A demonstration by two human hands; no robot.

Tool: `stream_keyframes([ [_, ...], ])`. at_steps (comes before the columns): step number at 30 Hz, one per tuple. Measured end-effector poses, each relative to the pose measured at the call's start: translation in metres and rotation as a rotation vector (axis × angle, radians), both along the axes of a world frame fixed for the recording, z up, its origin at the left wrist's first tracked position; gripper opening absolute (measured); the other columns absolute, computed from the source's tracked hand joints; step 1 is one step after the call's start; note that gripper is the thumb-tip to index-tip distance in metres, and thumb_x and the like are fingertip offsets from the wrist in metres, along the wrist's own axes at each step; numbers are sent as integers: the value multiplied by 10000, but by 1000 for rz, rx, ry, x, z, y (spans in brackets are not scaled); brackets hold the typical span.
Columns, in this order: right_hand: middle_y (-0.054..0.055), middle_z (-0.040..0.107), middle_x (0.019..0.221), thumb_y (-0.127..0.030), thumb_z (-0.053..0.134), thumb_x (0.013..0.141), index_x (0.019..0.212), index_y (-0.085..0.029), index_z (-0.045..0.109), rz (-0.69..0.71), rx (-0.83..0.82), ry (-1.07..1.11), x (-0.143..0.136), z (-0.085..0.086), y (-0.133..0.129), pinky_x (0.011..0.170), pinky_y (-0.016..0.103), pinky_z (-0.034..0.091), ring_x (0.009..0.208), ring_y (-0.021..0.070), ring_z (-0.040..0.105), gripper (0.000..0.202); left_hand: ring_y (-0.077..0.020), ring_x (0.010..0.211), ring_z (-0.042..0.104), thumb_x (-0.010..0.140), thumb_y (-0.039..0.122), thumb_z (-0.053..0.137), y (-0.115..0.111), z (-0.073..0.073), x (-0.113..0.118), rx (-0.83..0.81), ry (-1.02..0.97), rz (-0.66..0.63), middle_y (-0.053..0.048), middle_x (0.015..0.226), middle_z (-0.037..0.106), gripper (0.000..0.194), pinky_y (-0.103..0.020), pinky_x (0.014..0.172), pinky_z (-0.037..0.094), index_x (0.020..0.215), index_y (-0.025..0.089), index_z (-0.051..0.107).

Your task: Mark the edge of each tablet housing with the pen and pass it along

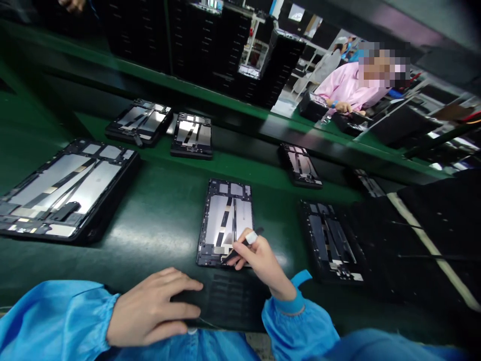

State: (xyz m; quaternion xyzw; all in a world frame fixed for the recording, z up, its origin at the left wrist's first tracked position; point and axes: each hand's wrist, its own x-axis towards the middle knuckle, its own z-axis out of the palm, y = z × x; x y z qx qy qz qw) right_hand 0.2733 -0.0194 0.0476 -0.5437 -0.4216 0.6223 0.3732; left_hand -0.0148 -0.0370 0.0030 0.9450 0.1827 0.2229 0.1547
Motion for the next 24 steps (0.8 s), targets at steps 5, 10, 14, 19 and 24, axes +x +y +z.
stream_keyframes([
  [5, -46, 654, 547, -703, 805, 704, 821, -226, 513, 138, -64, -41, -13, -6, 27, 435, 197, 526, 555, 195, 751, 571, -159, 858, 628, 1126, 234, 459, 31, 22, 22, 64, -113, 122, -36, 1016, 716, 231, -276, 752, 491, 1114, 193, 685],
  [10, -38, 656, 551, -709, 777, 724, 805, -229, 507, 202, -97, -76, -18, -14, 30, 435, 203, 532, 561, 199, 752, 557, -171, 919, 632, 1127, 189, 446, 38, 11, 25, 166, -90, 133, -31, 1047, 739, 226, -291, 800, 518, 1107, 176, 672],
  [14, -28, 665, 561, -711, 766, 728, 810, -224, 517, 218, -107, -92, -20, -19, 31, 442, 210, 541, 574, 207, 760, 552, -172, 925, 636, 1135, 185, 420, 38, 7, 22, 194, -97, 134, -36, 1058, 749, 261, -295, 795, 524, 1112, 178, 680],
  [19, -21, 670, 566, -722, 756, 742, 822, -219, 527, 219, -111, -88, -20, -23, 31, 464, 229, 564, 593, 221, 770, 558, -169, 912, 635, 1141, 189, 401, 40, 8, 23, 191, -128, 135, -18, 1056, 757, 286, -292, 797, 519, 1098, 179, 684],
  [24, -22, 674, 574, -700, 756, 759, 824, -214, 544, 188, -100, -89, -21, -24, 29, 477, 233, 578, 588, 214, 769, 534, -173, 915, 641, 1137, 188, 402, 41, 9, 23, 186, -131, 129, -19, 1055, 760, 291, -293, 794, 517, 1096, 176, 690],
])
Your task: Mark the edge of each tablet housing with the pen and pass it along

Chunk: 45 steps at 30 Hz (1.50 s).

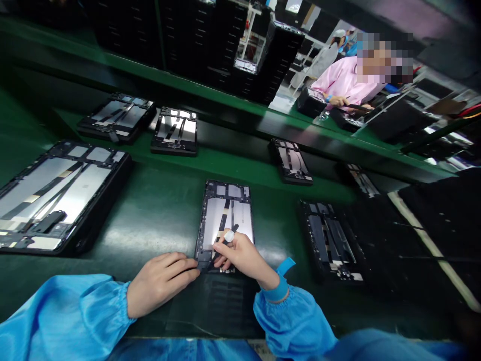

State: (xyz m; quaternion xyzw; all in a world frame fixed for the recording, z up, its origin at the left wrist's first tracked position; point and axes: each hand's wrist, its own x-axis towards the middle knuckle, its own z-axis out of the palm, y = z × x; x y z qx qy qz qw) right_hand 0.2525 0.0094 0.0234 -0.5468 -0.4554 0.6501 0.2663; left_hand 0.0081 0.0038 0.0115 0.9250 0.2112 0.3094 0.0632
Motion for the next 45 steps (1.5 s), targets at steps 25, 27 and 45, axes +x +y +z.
stream_keyframes([
  [25, -33, 650, 564, -653, 752, 787, 803, -202, 570, -30, 25, -3, -1, 4, -3, 475, 222, 570, 574, 194, 753, 487, -233, 1014, 604, 1040, 30, 373, -9, -12, -10, 111, 200, 11, -58, 1191, 709, 448, -330, 810, 478, 1350, 219, 636],
  [27, -29, 658, 592, -639, 759, 781, 807, -207, 561, -85, 40, -8, 4, 7, -7, 461, 210, 550, 589, 192, 753, 476, -232, 1002, 597, 1043, 37, 357, -8, -15, -8, 126, 181, 14, -60, 1172, 700, 445, -327, 813, 462, 1319, 224, 652],
  [45, -11, 667, 669, -437, 678, 914, 831, -231, 614, -183, 253, -195, 21, 4, -39, 576, 288, 542, 647, 211, 736, 232, -221, 1020, 613, 1079, 65, 313, -6, -21, -7, 113, 182, 32, -62, 1163, 685, 436, -325, 868, 481, 1303, 244, 642],
])
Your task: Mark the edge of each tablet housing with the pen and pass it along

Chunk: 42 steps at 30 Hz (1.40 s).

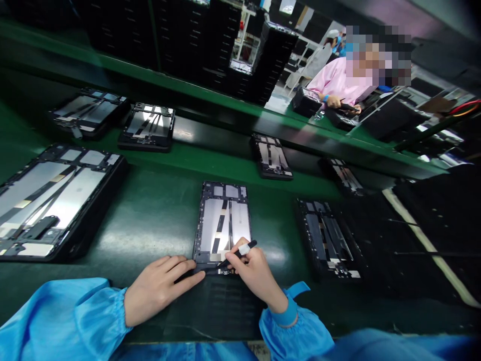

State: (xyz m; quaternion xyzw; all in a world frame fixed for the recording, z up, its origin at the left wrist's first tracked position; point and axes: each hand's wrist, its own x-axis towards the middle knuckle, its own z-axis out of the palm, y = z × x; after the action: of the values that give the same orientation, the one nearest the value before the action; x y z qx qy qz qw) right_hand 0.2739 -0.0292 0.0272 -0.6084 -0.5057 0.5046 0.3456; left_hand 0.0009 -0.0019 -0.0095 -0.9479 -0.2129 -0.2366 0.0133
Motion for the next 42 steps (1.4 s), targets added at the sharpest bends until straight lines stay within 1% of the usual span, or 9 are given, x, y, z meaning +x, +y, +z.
stream_keyframes([
  [7, -19, 648, 642, -525, 723, 855, 804, -234, 576, -53, -43, 96, -1, -2, 0, 566, 290, 559, 638, 218, 742, 330, -240, 1111, 605, 1048, 109, 448, -1, -3, 1, 7, 51, 4, -74, 1294, 659, 371, -332, 918, 492, 1334, 260, 629],
  [15, -16, 647, 659, -513, 722, 869, 806, -233, 587, -45, -34, 82, -2, -4, 1, 567, 291, 561, 653, 224, 749, 317, -256, 1105, 607, 1013, 107, 473, -2, -9, 0, 45, 90, 9, -96, 1300, 650, 462, -356, 931, 488, 1440, 257, 565],
  [23, -13, 631, 648, -525, 721, 881, 789, -234, 600, -32, -2, 49, -2, -2, 1, 562, 293, 554, 630, 218, 728, 328, -264, 1008, 630, 994, 115, 504, -8, 10, 21, -20, 162, 51, -116, 1254, 642, 436, -360, 847, 539, 1398, 248, 601],
  [26, 5, 644, 681, -544, 708, 888, 781, -235, 599, -68, 46, 56, 1, -6, -2, 548, 302, 547, 607, 213, 699, 345, -250, 1023, 635, 1005, 74, 439, -4, 15, 17, -63, 120, 25, -110, 1297, 647, 453, -346, 861, 543, 1401, 231, 594],
  [28, 28, 667, 740, -570, 699, 890, 760, -240, 597, -219, 143, 30, 3, -9, -2, 656, 344, 589, 681, 229, 705, 369, -216, 1095, 625, 1027, 39, 357, 0, 17, 10, -92, 67, -24, -83, 1356, 646, 472, -305, 921, 524, 1401, 210, 588],
  [31, 35, 697, 750, -607, 689, 897, 737, -259, 573, -452, 257, 14, 5, -14, 1, 1029, 473, 531, 840, 268, 720, 400, -197, 1152, 609, 1082, 78, 332, 2, 19, 7, -92, 0, -43, -48, 1353, 673, 398, -289, 969, 492, 1327, 188, 626],
  [35, 10, 716, 703, -644, 693, 897, 750, -273, 557, -353, 243, 210, 1, -21, 11, 1236, 544, 330, 787, 264, 728, 421, -224, 1053, 641, 1113, 256, 478, 1, 20, 35, 16, -17, -23, -77, 1182, 721, 244, -352, 909, 497, 1242, 137, 646],
  [38, 23, 710, 744, -670, 715, 864, 760, -276, 577, -426, 278, 248, 2, -30, 16, 1181, 523, 419, 867, 293, 737, 430, -219, 938, 654, 1063, 248, 592, 29, 21, 67, -39, 236, 58, -90, 1087, 710, 320, -346, 784, 506, 1355, 118, 593],
  [42, 65, 761, 893, -651, 686, 870, 855, -288, 707, -595, 275, 116, 13, -50, 20, 958, 467, 563, 937, 337, 738, 364, -267, 1099, 648, 1047, 207, 609, 119, 26, 101, -94, 332, 285, -115, 1184, 685, 363, -375, 871, 536, 1403, 148, 579],
])
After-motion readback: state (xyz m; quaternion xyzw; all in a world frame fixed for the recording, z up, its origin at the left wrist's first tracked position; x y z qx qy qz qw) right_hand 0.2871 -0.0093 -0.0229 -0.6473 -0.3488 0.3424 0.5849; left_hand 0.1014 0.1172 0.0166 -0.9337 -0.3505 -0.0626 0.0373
